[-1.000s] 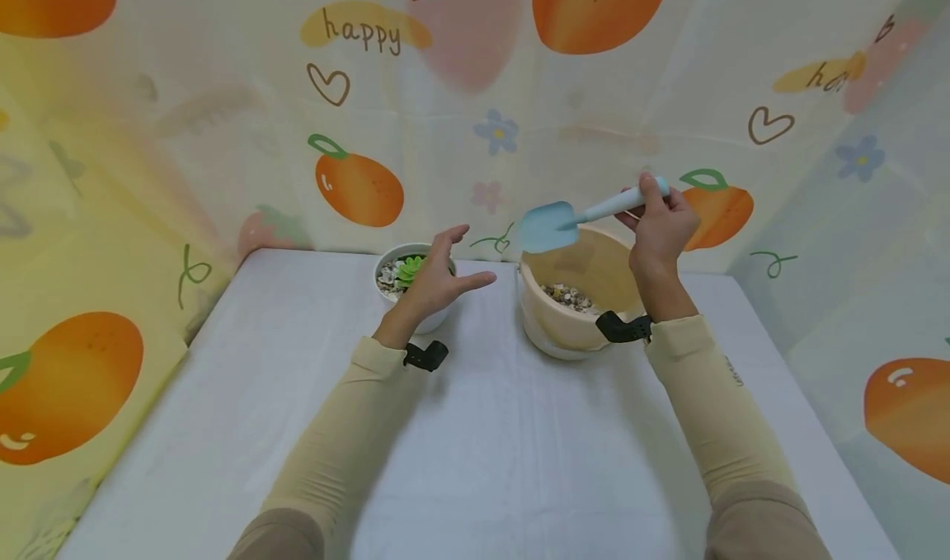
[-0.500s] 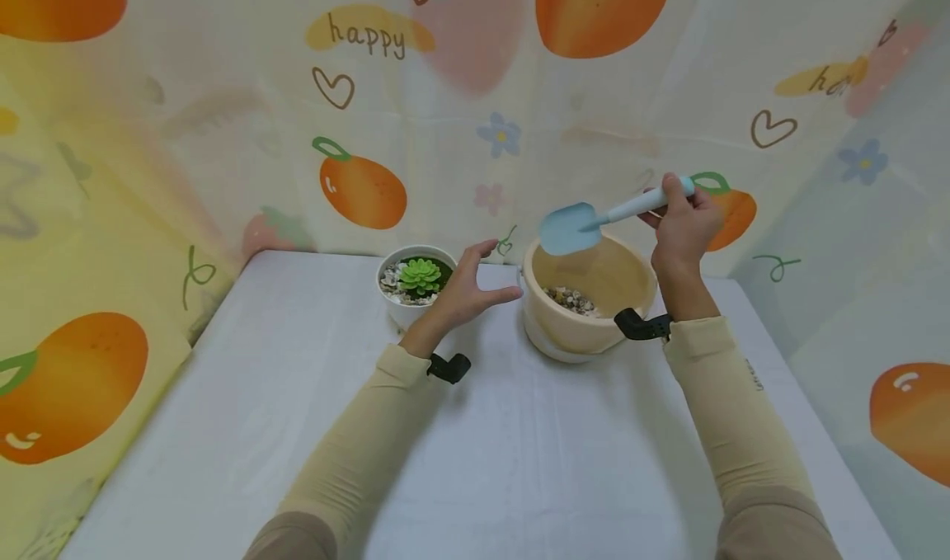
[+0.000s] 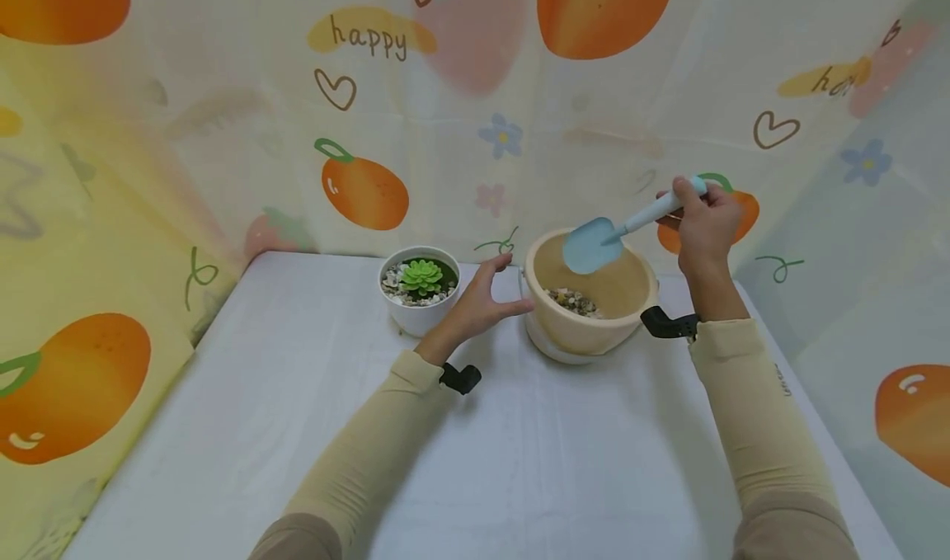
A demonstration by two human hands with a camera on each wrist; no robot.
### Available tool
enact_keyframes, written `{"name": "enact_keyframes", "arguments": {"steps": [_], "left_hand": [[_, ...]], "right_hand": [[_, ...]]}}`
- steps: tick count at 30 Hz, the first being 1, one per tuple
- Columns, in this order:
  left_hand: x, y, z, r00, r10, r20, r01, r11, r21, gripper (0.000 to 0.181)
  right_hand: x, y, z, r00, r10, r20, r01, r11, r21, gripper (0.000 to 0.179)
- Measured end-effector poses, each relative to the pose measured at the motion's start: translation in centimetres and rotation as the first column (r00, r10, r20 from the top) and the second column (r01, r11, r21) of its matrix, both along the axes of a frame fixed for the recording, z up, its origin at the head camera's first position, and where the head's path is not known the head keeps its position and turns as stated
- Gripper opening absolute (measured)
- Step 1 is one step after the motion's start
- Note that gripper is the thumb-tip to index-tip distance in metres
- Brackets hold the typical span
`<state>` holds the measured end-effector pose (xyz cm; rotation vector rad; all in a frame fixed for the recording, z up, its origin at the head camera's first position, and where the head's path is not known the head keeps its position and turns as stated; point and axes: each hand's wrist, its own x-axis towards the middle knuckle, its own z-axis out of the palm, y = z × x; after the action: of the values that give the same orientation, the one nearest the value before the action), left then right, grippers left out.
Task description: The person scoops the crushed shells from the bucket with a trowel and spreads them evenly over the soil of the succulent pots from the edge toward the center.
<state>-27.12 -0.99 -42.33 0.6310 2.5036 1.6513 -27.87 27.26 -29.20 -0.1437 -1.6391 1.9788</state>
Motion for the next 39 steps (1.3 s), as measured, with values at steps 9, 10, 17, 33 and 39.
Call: {"name": "enact_keyframes", "arguments": {"steps": [9, 10, 17, 33, 39], "left_hand": [[0.0, 0.7, -0.3, 1.0, -0.01, -0.018, 0.01, 1.0, -0.003, 0.092], [0.0, 0.8, -0.3, 1.0, -0.012, -0.023, 0.012, 1.0, -0.008, 0.092], [-0.3, 0.8, -0.4, 0.999, -0.013, -0.037, 0.011, 0.999, -0.052, 0.094], [-0.8, 2.1, -0.4, 0.997, -0.04, -0.07, 0.04, 0.999, -0.011, 0.092], [-0.8, 2.7, 0.0, 0.999, -0.039, -0.019, 0.038, 0.998, -0.044, 0.098]], "right_hand": [[-0.3, 0.3, -2.0, 0.989, 0.144, -0.014, -0.141, 0.98, 0.139, 0.005], [-0.4, 0.2, -2.3, 0.988, 0.154, -0.006, -0.151, 0.974, 0.168, 0.006], [-0.7, 0.1, -4.3, 0.982, 0.175, 0.067, -0.187, 0.911, 0.366, 0.01], [-1.6, -0.2, -7.4, 0.966, 0.217, 0.143, -0.245, 0.58, 0.777, 0.024], [-1.6, -1.0, -7.8, 0.943, 0.303, 0.135, -0.275, 0.486, 0.83, 0.021]]}}
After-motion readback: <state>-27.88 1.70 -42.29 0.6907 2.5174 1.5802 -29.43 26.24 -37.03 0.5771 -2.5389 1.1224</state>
